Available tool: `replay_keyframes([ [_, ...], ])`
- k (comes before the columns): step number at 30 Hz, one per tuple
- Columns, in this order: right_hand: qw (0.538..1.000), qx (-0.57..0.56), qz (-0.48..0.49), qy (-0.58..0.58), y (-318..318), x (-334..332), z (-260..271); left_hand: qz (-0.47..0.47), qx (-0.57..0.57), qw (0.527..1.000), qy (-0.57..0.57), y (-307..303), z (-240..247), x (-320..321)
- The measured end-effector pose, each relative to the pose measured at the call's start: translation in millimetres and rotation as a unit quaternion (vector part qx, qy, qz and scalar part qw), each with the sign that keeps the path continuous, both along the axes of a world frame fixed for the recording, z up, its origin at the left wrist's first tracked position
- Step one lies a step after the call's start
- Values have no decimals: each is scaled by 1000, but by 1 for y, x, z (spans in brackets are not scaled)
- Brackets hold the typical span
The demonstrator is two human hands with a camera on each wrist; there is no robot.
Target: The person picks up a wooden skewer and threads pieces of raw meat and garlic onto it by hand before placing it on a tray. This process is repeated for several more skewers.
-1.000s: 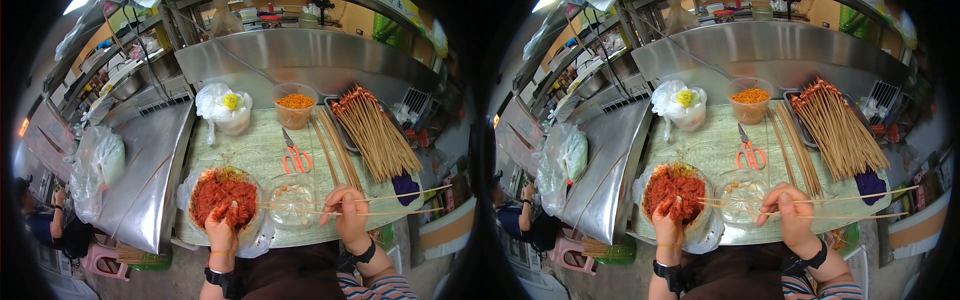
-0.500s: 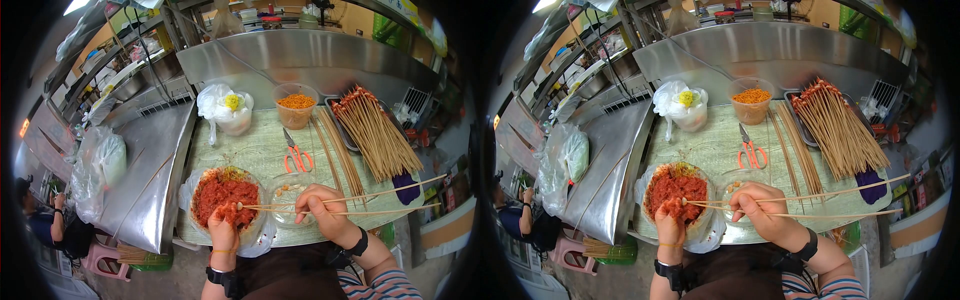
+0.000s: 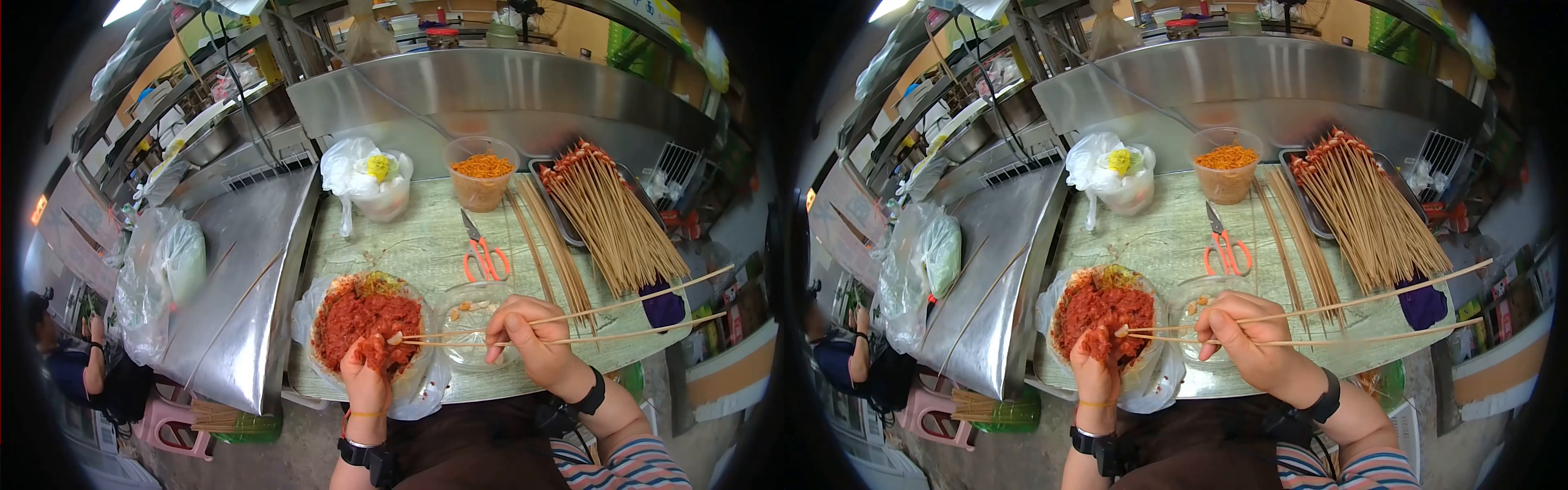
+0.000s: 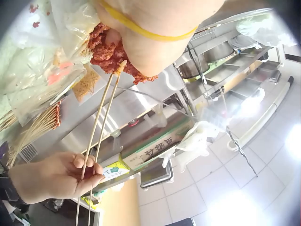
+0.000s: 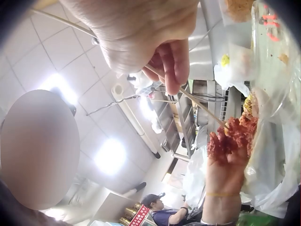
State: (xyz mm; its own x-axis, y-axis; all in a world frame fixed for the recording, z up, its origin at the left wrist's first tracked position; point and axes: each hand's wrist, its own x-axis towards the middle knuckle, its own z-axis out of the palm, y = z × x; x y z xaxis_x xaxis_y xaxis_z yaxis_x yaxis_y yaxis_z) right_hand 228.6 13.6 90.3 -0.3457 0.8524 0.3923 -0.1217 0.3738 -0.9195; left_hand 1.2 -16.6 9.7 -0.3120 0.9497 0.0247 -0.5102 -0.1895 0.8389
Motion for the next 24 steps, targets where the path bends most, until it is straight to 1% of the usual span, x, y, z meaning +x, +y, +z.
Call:
replay_keyframes([
  [1, 1000, 6, 0, -5, 1, 0, 1, 0, 0, 1000, 0, 0, -1, 0],
  [3, 1000, 13, -1, -9, 2, 1, 2, 7, -4, 997, 76, 2, -5, 0],
  [4, 1000, 20, -1, -14, 2, 1, 4, 6, -4, 997, 76, 2, -4, 0],
  [6, 999, 29, 0, -19, 1, 3, 7, 0, -22, 999, 29, 2, -3, -1],
  [10, 999, 35, 0, -25, 0, 11, 8, 14, -10, 999, 31, 3, -1, 1],
  [14, 1000, 26, -3, -14, -5, 15, 11, 4, -23, 999, 28, 2, -1, -1],
  [17, 998, 47, 8, -43, -4, 14, 13, 6, -31, 999, 25, 2, 0, 0],
  [22, 997, 58, 17, -43, 2, 4, 9, 1, -44, 999, 7, -1, -2, 0],
  [24, 998, 54, 17, -41, 3, 2, 9, 11, -31, 999, 41, -1, -6, -1],
])
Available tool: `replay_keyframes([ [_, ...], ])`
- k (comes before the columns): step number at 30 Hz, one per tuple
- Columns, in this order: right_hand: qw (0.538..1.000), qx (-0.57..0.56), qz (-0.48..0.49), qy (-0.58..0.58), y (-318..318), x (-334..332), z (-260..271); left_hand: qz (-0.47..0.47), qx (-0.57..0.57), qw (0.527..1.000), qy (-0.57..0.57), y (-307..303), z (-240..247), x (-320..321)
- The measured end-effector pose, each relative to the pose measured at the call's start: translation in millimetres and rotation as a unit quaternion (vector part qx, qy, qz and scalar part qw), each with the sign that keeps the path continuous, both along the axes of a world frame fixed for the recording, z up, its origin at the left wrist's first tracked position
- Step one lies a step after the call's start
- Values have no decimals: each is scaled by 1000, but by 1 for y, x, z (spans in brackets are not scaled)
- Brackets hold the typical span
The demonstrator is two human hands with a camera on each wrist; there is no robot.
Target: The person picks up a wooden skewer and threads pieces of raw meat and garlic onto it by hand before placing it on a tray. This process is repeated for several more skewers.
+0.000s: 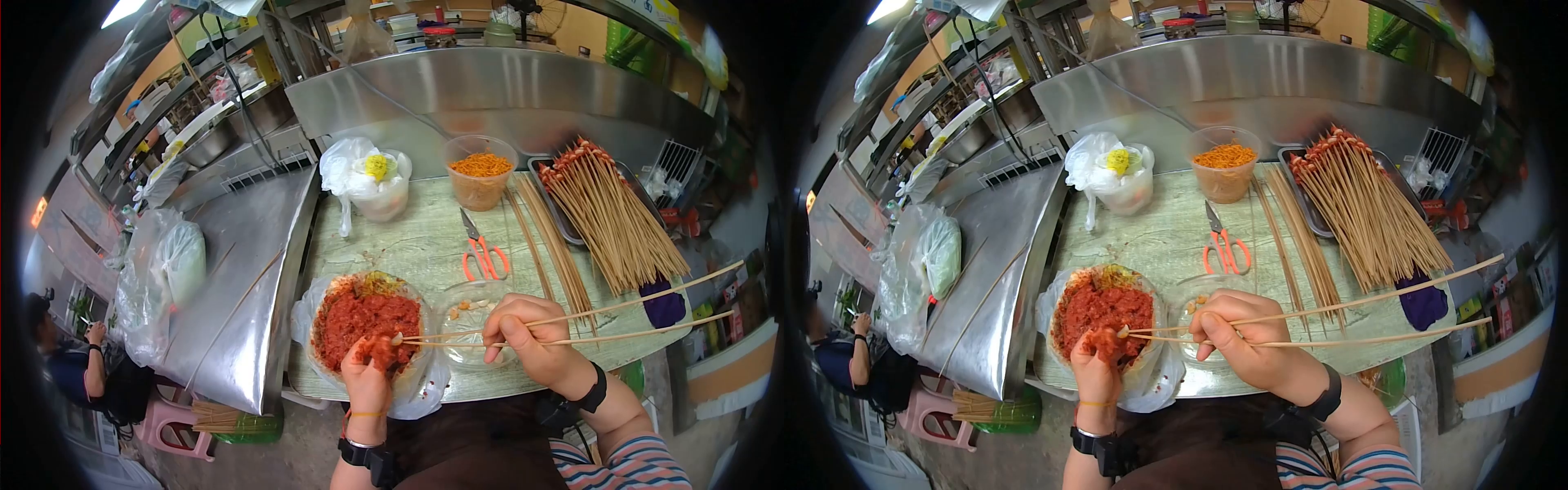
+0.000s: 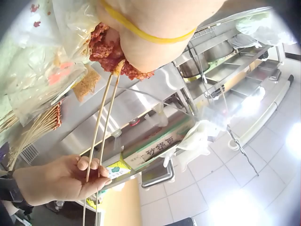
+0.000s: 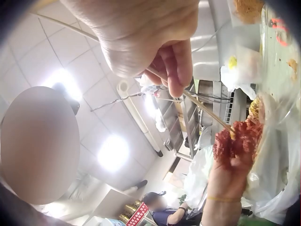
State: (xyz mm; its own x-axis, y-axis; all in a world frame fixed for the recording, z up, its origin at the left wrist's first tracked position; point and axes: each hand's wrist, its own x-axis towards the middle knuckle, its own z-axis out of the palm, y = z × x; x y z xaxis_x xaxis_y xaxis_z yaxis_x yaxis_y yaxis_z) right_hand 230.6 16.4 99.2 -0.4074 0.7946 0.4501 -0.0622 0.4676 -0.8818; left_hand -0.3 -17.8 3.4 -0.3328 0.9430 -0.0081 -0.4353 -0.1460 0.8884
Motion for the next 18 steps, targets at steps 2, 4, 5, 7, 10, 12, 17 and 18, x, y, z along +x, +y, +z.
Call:
replay_keyframes([
  [2, 1000, 13, 1, -6, 1, -1, 0, 3, 9, 999, 42, 2, 0, 3],
  [4, 1000, 19, 0, -9, 2, -2, 1, 4, 17, 996, 83, 3, 1, 5],
  [5, 1000, 25, 1, -11, 2, -2, 2, 5, 3, 997, 72, 2, 2, 5],
  [7, 1000, 21, 1, -18, 0, -2, 5, 8, -12, 998, 62, 2, 3, 4],
  [10, 999, 29, -12, 0, -3, -2, 4, -12, -24, 1000, 11, 3, 3, -3],
  [12, 999, 41, -26, 24, -6, 0, 0, 20, 0, 990, -141, 6, 6, -6],
  [17, 990, 136, -30, -2, -18, -5, -15, 33, 9, 981, -193, 9, -2, -8],
  [18, 990, 136, -30, -3, -18, -7, -16, 37, 4, 978, -203, 9, -3, -9],
])
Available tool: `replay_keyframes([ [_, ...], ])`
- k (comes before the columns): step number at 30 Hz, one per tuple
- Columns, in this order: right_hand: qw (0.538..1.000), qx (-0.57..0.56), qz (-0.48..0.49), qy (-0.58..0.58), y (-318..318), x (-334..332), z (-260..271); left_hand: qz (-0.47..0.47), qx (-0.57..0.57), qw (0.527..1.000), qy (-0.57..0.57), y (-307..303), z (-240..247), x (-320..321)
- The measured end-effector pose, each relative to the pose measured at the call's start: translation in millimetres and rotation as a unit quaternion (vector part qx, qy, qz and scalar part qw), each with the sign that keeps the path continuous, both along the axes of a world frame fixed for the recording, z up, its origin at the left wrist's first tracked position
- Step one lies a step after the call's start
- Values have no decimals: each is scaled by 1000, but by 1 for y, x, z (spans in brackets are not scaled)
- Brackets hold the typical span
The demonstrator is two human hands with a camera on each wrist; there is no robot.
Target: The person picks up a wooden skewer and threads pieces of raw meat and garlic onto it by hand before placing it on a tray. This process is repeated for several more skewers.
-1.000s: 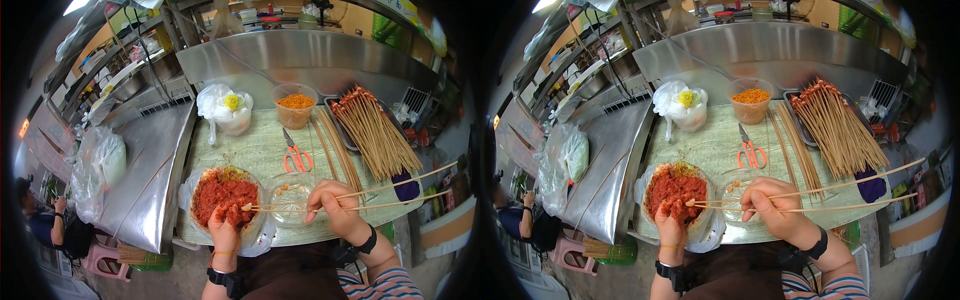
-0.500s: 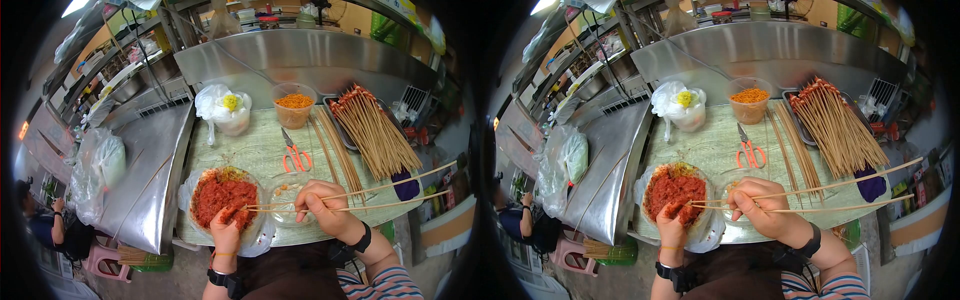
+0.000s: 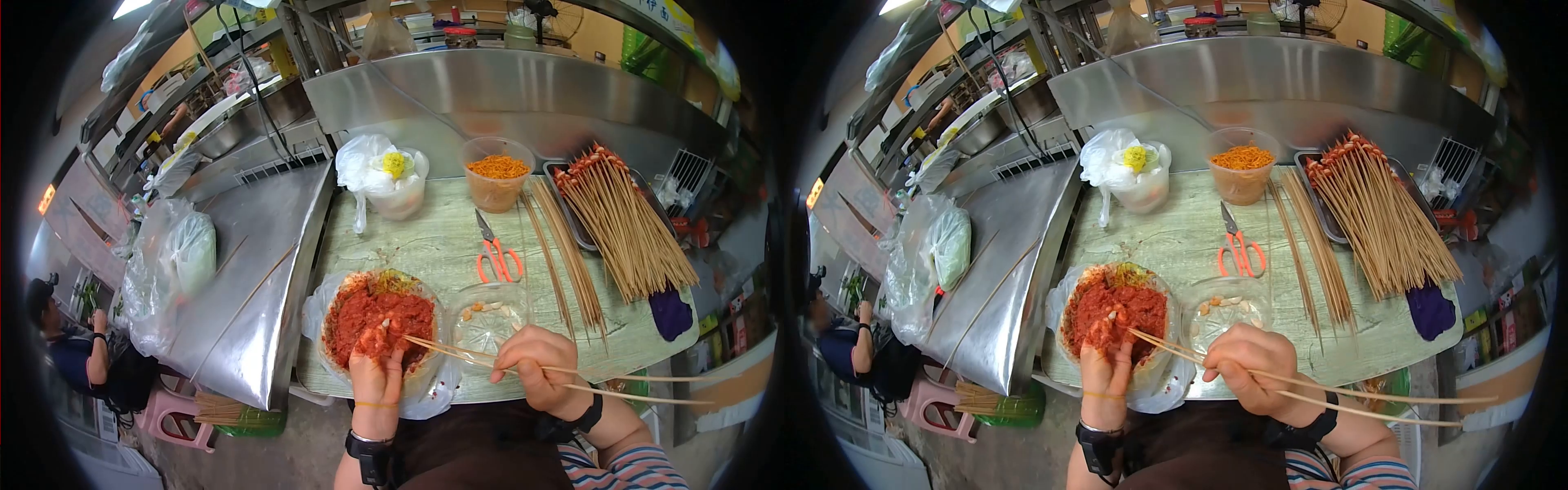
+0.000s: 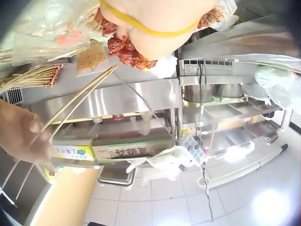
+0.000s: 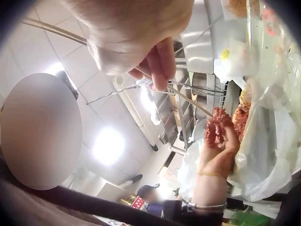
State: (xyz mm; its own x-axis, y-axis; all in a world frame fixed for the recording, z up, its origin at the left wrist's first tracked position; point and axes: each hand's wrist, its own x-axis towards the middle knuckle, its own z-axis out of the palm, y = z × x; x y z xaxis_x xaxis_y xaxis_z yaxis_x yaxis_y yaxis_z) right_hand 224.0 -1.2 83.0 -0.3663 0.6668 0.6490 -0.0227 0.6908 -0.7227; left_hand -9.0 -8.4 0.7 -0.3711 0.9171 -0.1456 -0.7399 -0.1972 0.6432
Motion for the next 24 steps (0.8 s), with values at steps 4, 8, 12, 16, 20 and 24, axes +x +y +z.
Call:
replay_keyframes([
  [4, 1000, 7, 7, 5, 2, -6, -5, -1, 11, 999, -44, 1, -3, -1],
  [8, 1000, 25, 11, -4, 6, -11, -10, 0, 17, 999, -45, 2, -7, -3],
  [12, 997, 73, 10, -15, 7, -14, -11, 7, 10, 998, -69, 2, -8, -4],
  [16, 996, 83, 19, -8, 7, -18, -18, 10, 25, 996, -91, 2, -7, -3],
  [20, 993, 114, 18, -16, 6, -23, -23, 5, 27, 996, -84, 1, -6, -3],
  [24, 990, 137, 19, -23, 7, -24, -26, 7, 28, 996, -82, 1, -7, -3],
])
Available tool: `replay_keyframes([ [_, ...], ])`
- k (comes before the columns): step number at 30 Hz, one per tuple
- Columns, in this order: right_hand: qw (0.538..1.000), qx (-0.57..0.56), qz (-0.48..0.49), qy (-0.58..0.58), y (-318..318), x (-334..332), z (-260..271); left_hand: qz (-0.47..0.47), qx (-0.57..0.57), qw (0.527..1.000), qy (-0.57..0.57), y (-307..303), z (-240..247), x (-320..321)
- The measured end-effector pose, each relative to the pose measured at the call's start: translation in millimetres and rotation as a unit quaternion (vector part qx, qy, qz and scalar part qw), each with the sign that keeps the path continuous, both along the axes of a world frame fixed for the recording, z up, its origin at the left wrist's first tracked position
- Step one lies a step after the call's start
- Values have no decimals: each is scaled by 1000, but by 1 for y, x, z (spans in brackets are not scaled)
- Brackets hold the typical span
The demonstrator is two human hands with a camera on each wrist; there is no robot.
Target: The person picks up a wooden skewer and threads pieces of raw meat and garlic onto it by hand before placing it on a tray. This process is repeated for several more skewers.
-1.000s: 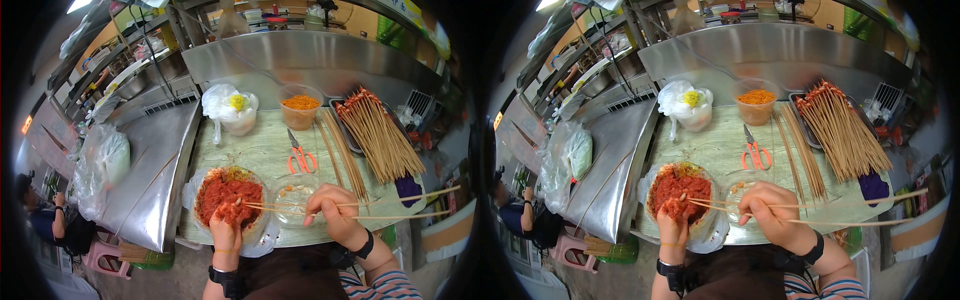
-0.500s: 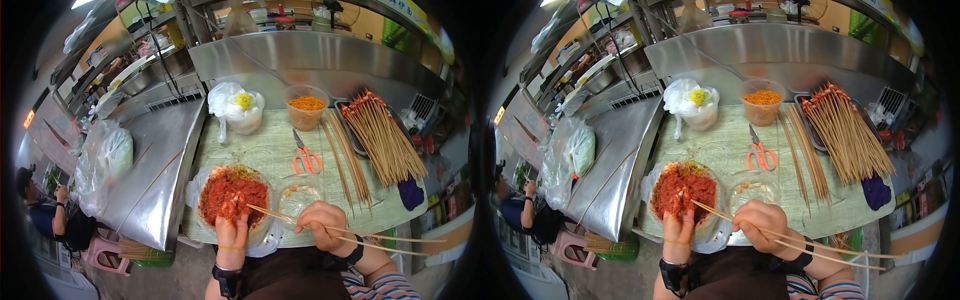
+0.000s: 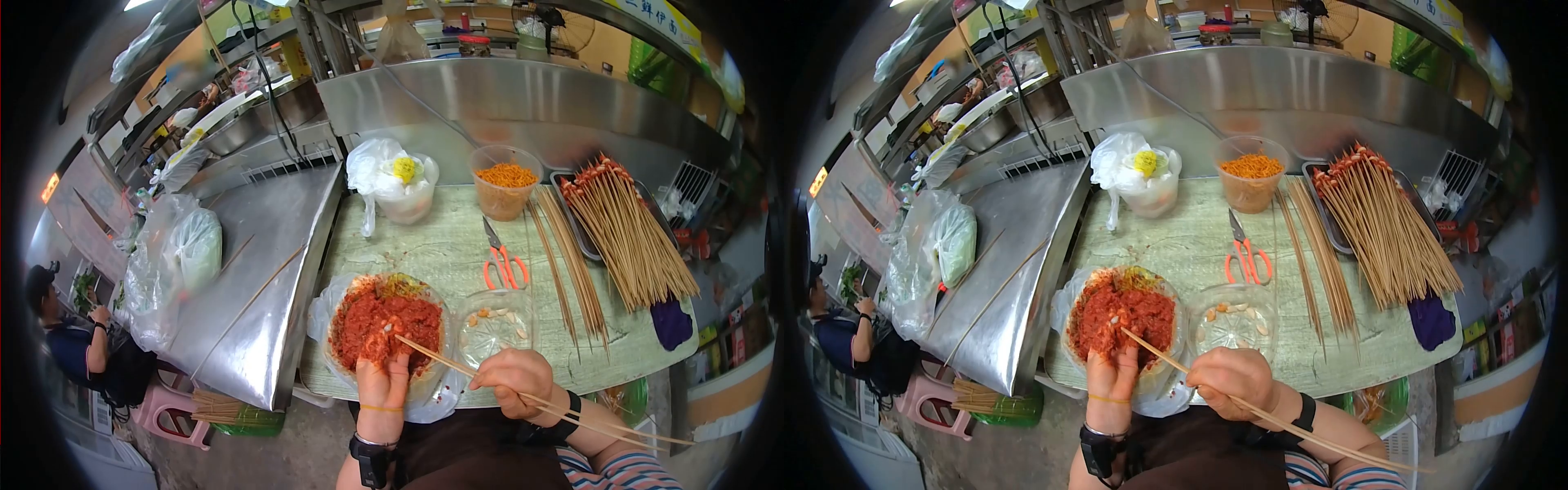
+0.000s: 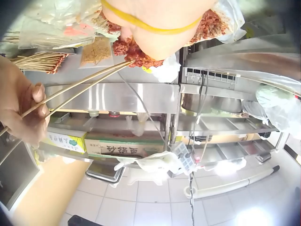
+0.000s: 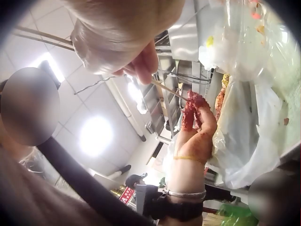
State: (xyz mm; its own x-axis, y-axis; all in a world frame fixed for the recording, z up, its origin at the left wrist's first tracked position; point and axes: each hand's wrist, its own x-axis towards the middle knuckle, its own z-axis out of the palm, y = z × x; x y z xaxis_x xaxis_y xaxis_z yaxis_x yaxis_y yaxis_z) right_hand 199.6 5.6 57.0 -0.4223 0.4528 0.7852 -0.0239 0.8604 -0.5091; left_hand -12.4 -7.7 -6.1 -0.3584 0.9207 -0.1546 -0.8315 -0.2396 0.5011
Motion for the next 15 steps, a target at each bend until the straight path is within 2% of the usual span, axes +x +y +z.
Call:
replay_keyframes([
  [15, 1000, 21, 18, 11, -1, -1, -20, -6, 3, 999, -51, 1, -9, -6],
])
